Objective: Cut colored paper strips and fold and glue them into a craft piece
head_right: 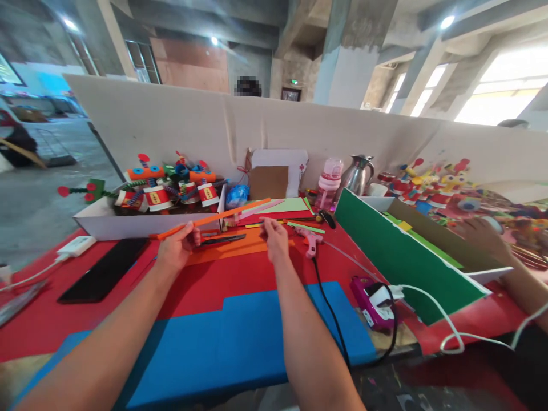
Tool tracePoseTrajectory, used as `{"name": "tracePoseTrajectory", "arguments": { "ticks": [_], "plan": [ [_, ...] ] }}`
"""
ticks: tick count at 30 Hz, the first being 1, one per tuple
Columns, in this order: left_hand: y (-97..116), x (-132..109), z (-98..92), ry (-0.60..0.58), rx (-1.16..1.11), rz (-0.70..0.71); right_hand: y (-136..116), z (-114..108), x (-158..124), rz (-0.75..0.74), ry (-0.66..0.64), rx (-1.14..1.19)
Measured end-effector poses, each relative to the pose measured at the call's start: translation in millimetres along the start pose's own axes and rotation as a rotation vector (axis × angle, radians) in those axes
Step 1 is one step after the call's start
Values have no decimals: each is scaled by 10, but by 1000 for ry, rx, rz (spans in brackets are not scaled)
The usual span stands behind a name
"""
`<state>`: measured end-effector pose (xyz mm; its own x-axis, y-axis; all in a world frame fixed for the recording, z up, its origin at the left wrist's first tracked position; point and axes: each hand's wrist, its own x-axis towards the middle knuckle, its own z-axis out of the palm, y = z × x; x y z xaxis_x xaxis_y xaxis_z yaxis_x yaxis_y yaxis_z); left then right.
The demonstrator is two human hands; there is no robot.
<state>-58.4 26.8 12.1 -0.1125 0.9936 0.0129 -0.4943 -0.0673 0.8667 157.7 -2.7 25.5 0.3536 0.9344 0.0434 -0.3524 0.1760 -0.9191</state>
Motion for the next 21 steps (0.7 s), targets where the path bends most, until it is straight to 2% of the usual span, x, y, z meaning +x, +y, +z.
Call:
{"name": "tracePoseTrajectory", "arguments": {
  "ticks": [2,5,11,14,21],
  "plan": [
    [-20,-44,37,-70,4,-57,95,154,-108,110,-244,-100],
    [-67,-121,85,-223,74,-95,190,312,-252,162,-412,-213],
    [-116,-214,116,-385,196,-113,274,381,-323,86,-349,-240],
    [-135,-252,150,-468,264,-117,336,416,-328,49,-380,-271],
    [-123,-260,170,-458,353,-43,339,398,-320,27,-380,-359]
  ]
}}
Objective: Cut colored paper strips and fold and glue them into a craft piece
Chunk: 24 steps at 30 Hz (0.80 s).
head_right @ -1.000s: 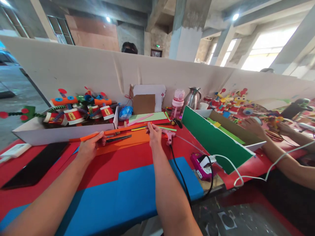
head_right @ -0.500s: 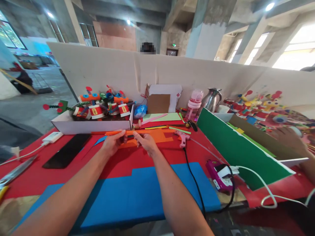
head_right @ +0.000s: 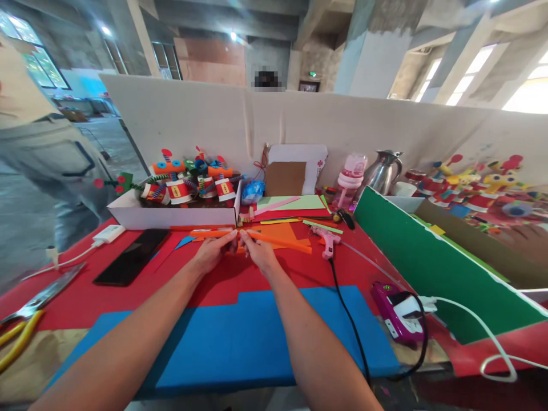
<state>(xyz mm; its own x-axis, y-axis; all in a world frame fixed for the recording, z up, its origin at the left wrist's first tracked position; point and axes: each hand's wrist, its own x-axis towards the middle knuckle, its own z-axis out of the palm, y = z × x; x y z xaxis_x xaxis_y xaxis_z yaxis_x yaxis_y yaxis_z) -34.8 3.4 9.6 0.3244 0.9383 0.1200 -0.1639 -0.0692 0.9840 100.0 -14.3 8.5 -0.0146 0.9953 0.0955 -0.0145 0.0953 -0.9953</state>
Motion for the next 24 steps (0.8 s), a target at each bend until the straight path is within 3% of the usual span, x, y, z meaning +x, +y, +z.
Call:
{"name": "tracePoseTrajectory", "arguments": {
  "ticks": [8,15,21,24],
  "plan": [
    [15,98,-232,141,88,95,-32,-164,56,73,103,12],
    [23,101,-286,215,114,112,-42,-228,73,88,144,32],
    [68,126,-423,375,-27,189,-103,-400,108,-11,266,137],
    [104,133,-429,348,-161,220,-155,-461,92,-20,230,198]
  ]
}}
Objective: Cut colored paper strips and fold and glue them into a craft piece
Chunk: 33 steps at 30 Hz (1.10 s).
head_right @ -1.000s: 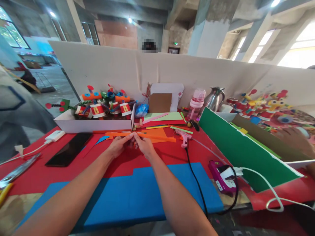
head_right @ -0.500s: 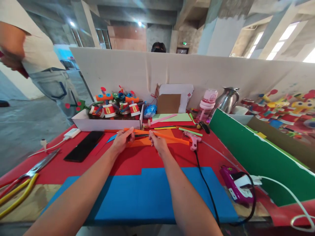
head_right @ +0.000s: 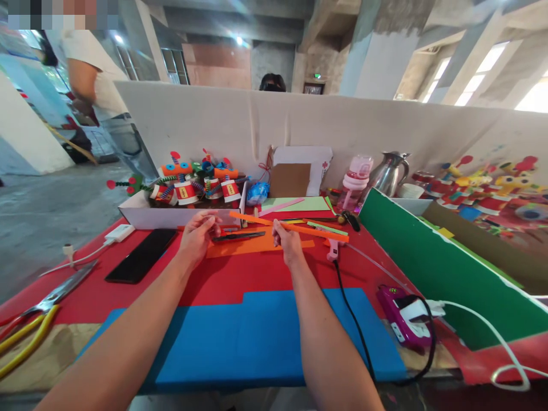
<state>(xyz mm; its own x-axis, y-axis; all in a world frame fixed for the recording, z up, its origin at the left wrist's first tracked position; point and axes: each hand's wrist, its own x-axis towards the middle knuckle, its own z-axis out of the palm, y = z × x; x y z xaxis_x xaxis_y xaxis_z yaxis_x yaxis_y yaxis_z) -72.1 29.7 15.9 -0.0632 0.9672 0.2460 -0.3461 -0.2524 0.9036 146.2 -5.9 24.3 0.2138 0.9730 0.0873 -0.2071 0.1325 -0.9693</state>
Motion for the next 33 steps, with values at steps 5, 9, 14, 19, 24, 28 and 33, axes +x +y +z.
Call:
{"name": "tracePoseTrajectory", "arguments": {
  "ticks": [5,9,14,19,24,28,33],
  "plan": [
    [46,-92,82,-196,-3,-261,-106,5,-121,95,-264,-9],
    [69,-207,117,-549,148,-521,-177,10,-201,134,-563,-244],
    [50,-322,195,-949,345,-620,-73,53,-165,94,-591,-417],
    [14,-363,276,-862,364,-646,105,144,-118,-23,-465,-404],
    [27,-337,245,-907,339,-711,109,83,-52,-10,-322,-452],
    [44,-320,196,-999,323,-740,-4,-93,19,-33,-200,-365],
    [43,-327,169,-1048,321,-757,-140,-313,68,-86,-42,-267]
  ]
}}
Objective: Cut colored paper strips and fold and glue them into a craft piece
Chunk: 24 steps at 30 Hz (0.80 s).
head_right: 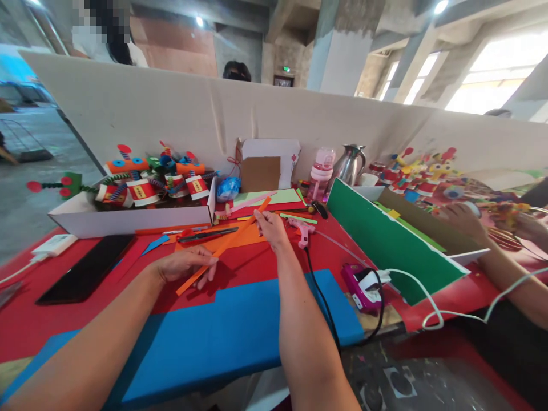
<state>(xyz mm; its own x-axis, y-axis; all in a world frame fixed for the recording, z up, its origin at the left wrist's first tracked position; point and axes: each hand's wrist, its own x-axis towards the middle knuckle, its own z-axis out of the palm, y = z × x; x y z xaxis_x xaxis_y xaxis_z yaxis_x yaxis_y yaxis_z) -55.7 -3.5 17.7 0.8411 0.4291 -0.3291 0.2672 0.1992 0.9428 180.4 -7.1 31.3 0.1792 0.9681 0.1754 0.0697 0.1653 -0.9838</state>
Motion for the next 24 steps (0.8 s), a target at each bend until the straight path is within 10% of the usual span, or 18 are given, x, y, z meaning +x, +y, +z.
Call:
{"name": "tracePoseTrajectory", "arguments": {
  "ticks": [12,14,18,24],
  "plan": [
    [13,-29,-12,-100,32,10,-13,-252,90,-72,500,219],
    [6,1,-1,56,-24,94,0,-158,60,17,383,235],
    [-19,50,17,201,-57,145,50,228,-77,246,-257,152],
    [-16,70,26,233,-67,97,86,513,-209,57,-378,14]
  ]
}}
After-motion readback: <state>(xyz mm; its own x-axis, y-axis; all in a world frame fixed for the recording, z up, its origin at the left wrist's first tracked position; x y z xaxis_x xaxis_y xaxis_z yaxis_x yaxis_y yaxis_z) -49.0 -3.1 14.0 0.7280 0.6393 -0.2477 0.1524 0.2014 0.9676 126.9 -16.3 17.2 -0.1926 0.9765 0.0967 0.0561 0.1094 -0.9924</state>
